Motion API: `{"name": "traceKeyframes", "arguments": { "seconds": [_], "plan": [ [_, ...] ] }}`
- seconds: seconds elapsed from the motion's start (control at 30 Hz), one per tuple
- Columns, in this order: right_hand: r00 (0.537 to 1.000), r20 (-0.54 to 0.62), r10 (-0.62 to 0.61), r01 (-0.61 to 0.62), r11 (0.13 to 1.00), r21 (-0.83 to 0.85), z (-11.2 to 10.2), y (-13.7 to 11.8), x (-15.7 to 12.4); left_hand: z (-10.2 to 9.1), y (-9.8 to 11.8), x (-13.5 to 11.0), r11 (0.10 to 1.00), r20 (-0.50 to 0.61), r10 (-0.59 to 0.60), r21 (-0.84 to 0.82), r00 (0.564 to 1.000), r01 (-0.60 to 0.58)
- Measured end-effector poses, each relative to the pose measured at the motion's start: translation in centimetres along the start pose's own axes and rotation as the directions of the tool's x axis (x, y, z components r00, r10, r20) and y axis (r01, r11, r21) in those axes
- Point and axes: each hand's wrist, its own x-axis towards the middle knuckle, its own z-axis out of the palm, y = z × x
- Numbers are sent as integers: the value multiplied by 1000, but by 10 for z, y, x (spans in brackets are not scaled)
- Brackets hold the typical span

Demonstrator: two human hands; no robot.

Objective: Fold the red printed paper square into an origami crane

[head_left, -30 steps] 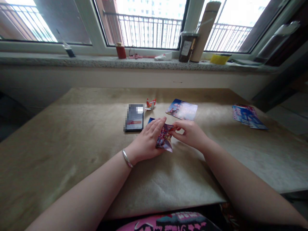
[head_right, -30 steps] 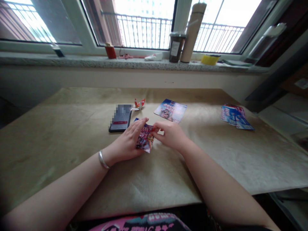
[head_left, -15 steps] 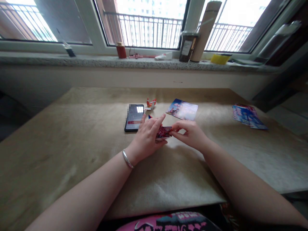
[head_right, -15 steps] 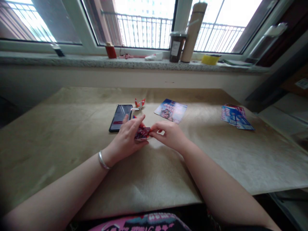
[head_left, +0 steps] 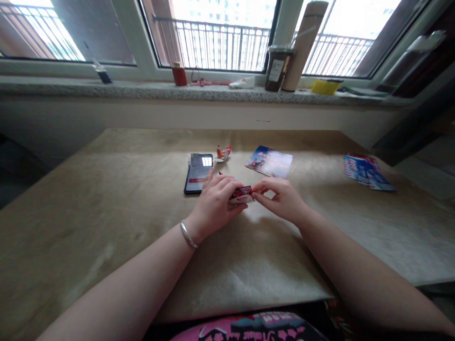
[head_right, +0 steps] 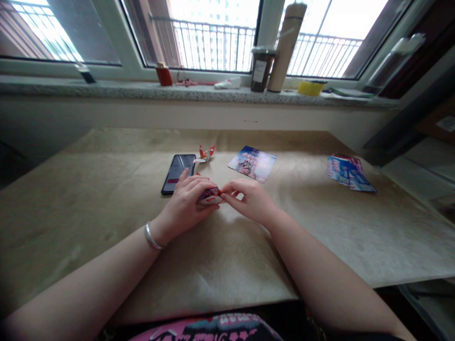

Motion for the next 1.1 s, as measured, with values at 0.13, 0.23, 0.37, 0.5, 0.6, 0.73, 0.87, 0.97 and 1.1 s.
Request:
{"name": "traceKeyframes", "arguments": {
  "seconds": [0.13, 0.23, 0.37, 0.5, 0.6, 0.73, 0.87, 0.97, 1.1],
  "plan": [
    [999, 9, -47, 47, 999, -4, 0, -1, 0, 1, -1, 0, 1000, 14, 0, -18, 1000, 0],
    [999, 10, -45, 46, 998, -35, 1, -2, 0, 1, 0, 0, 999, 37, -35, -13, 999, 35],
    [1000, -10, -27, 26, 997, -73, 2, -3, -1, 0, 1, 1, 998, 65, -51, -25, 997, 53],
    [1000, 0, -25, 25, 999, -44, 3, -2, -1, 0, 0, 3, 993, 96, -44, -105, 994, 54],
    [1000, -19, -8, 7, 999, -51, 6, -2, -1, 1, 0, 3, 980, 104, -20, -193, 994, 40],
    [1000, -6, 10, -11, 994, -106, 7, -2, -2, 0, 3, 3, 963, 111, 7, -267, 994, 23],
    [999, -54, -2, -5, 991, -132, 5, -2, -2, -2, 4, 3, 950, 78, -28, -307, 997, 51],
    [998, -53, -20, 12, 988, -152, 2, -3, -1, -2, 3, 2, 933, 34, -100, -345, 994, 106],
    [997, -32, -71, 65, 984, -163, 1, -2, 0, 0, 0, 3, 906, -14, -175, -394, 984, 156]
  ]
}}
